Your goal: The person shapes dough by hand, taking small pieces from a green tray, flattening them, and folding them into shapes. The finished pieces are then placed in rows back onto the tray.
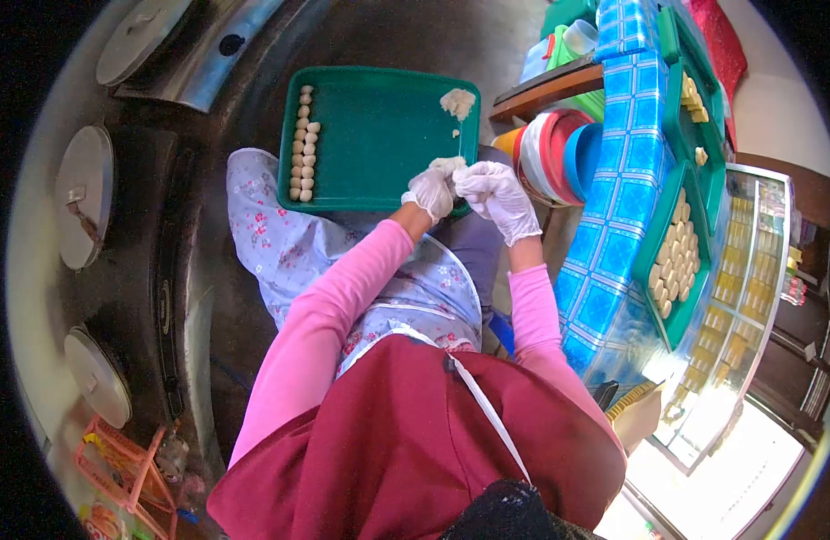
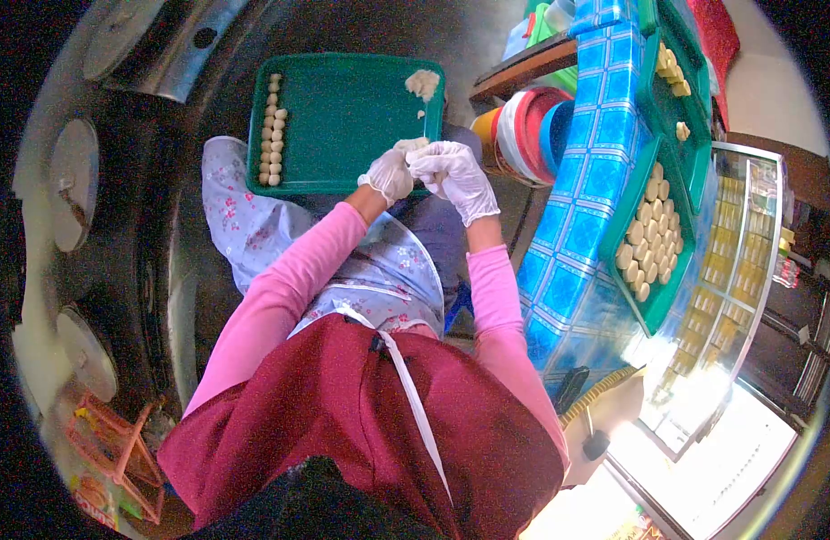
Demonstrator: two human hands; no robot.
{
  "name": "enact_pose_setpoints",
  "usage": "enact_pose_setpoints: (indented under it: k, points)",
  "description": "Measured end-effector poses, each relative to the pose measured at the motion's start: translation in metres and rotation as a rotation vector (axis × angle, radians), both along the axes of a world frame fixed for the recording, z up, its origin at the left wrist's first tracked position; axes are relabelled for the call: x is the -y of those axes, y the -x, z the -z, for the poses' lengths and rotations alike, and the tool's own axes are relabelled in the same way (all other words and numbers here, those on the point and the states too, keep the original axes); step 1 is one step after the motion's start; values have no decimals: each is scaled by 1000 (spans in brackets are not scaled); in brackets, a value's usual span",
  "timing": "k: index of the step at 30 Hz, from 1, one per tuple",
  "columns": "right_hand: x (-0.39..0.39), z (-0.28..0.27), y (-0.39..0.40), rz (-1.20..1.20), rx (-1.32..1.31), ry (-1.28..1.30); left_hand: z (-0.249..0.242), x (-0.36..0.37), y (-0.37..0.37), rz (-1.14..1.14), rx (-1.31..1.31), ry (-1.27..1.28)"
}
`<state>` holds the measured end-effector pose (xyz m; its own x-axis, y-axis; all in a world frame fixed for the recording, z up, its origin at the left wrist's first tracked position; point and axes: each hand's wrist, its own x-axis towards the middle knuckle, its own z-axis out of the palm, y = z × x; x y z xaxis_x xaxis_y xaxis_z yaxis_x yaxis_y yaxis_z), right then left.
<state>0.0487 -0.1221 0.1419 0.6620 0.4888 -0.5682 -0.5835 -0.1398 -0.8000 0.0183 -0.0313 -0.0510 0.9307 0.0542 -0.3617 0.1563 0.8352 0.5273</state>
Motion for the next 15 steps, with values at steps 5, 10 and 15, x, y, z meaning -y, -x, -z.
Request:
enact_pose_setpoints:
  k: [5,10,15]
  points:
    - [-10,6,-5,60,648,37,-114,-52,11,204,-347,542]
    - [-27,34,-30,-352,1464,416,-113,-78,22,-125,-183,450]
    - [-50,84,-75,-500,1778,1166,-124,-99,30,-208,-255,315]
